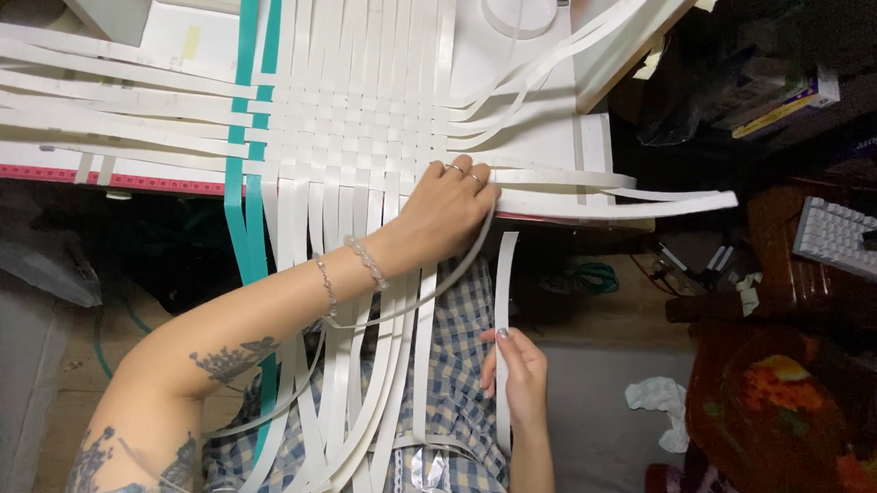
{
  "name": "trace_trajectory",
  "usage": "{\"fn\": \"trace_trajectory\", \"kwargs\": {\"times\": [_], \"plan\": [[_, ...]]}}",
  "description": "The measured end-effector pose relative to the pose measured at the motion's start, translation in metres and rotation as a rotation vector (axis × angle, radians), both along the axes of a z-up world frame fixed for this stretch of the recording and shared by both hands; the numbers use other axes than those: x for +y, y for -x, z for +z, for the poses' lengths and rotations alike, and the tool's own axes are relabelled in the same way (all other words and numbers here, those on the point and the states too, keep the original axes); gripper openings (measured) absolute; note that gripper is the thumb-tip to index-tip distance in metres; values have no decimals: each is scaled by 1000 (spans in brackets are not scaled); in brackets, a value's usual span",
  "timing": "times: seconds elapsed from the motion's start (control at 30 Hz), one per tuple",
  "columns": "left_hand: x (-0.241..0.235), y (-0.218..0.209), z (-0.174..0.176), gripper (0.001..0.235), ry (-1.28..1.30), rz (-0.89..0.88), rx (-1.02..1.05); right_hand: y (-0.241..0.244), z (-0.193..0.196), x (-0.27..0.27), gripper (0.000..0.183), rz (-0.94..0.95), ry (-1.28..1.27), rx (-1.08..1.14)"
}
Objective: The person weaves white and teal plastic straps on a white board using both hands. They interlace the straps in an over-under pattern, periodically pressing down to tighten the weave and adjusting the strap positions.
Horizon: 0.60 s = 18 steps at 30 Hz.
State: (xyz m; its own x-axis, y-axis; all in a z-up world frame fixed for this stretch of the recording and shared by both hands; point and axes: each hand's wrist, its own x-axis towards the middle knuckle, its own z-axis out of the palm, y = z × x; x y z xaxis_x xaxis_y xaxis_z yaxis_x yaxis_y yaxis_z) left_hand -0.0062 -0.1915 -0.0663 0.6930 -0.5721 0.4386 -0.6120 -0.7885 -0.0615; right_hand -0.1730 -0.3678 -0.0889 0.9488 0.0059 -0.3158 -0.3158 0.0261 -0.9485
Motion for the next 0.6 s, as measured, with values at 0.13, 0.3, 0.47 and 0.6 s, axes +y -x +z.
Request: {"fn": "trace_trajectory", "kwargs": {"times": [0.13, 0.3, 0.47, 0.6], "plan": [[16, -7, 2, 24, 342, -146, 237, -2, -1, -1, 34, 22, 13, 18], [26, 2, 18, 27, 466, -210, 343, -6, -7, -7, 32, 2, 5, 8], [29, 4, 10, 39, 403, -204, 195, -19, -27, -21, 30, -97, -63, -107], [29, 5, 11, 16, 467, -197, 270, -23, -17, -26, 30, -220, -15, -139]]}}
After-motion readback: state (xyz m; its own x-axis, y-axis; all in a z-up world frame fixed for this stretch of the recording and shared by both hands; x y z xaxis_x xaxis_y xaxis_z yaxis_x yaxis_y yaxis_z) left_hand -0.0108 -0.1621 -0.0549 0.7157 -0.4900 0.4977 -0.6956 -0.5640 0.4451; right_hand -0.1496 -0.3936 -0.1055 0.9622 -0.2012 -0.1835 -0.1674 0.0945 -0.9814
